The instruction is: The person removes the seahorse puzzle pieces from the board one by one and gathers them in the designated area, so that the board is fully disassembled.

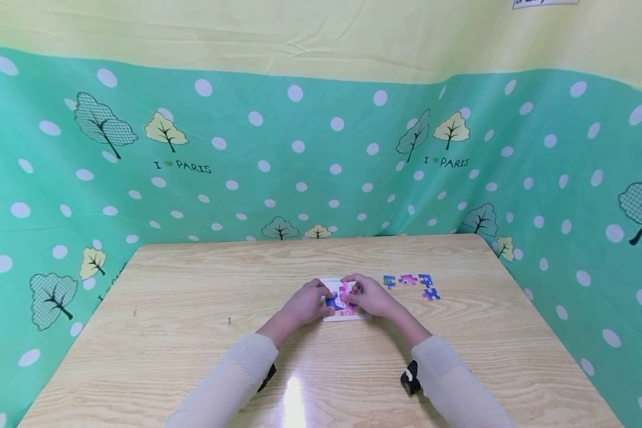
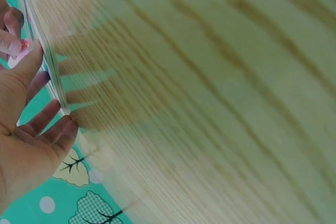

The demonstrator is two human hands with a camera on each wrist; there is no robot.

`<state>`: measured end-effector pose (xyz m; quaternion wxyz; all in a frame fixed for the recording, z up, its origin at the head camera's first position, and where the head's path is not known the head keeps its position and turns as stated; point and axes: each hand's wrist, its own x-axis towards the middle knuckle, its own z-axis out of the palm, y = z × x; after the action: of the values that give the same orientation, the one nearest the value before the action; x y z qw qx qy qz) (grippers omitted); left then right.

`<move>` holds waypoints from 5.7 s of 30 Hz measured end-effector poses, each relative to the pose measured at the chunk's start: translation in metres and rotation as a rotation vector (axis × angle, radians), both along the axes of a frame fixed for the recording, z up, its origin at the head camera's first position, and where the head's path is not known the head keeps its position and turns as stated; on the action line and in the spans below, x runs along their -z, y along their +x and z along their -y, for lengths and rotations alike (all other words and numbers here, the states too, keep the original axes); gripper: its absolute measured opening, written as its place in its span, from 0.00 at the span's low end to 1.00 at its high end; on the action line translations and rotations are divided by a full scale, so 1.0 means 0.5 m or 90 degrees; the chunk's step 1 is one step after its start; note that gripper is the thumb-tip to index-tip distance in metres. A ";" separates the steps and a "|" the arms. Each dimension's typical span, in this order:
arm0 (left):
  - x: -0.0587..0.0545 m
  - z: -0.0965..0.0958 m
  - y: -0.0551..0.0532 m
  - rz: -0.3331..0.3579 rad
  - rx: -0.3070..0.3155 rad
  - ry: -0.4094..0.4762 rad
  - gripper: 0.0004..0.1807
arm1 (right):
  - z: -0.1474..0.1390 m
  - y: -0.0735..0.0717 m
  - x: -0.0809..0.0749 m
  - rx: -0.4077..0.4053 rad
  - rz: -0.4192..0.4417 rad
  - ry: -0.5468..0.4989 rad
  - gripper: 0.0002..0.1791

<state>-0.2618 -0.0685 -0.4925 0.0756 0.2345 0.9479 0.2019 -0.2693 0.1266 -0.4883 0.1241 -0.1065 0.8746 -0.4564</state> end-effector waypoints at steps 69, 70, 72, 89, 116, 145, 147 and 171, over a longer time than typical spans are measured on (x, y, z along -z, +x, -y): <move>-0.002 -0.001 0.010 -0.002 -0.019 0.008 0.22 | -0.075 0.017 0.006 0.082 0.007 -0.073 0.15; -0.002 -0.001 0.010 -0.001 -0.020 0.009 0.22 | -0.076 0.018 0.006 0.081 0.006 -0.073 0.15; -0.002 -0.001 0.010 0.001 -0.022 0.006 0.22 | -0.078 0.020 0.003 0.079 0.005 -0.072 0.16; 0.000 -0.001 0.012 -0.003 -0.015 0.002 0.22 | -0.116 0.027 0.007 0.107 0.001 -0.044 0.15; 0.003 -0.001 0.011 0.002 -0.022 0.003 0.24 | -0.168 0.033 0.009 0.120 -0.017 -0.006 0.16; 0.001 -0.001 0.011 0.008 -0.028 0.001 0.23 | -0.239 0.053 0.020 0.141 -0.021 0.008 0.17; 0.002 -0.001 0.011 0.007 -0.026 -0.002 0.23 | -0.244 0.053 0.022 0.136 -0.025 0.009 0.17; 0.001 -0.002 0.011 0.011 -0.030 -0.002 0.23 | -0.269 0.047 0.030 0.168 -0.030 0.050 0.15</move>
<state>-0.2563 -0.0675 -0.4929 0.0795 0.2098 0.9529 0.2039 -0.2460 0.2609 -0.5035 0.0467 0.0040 0.9009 -0.4315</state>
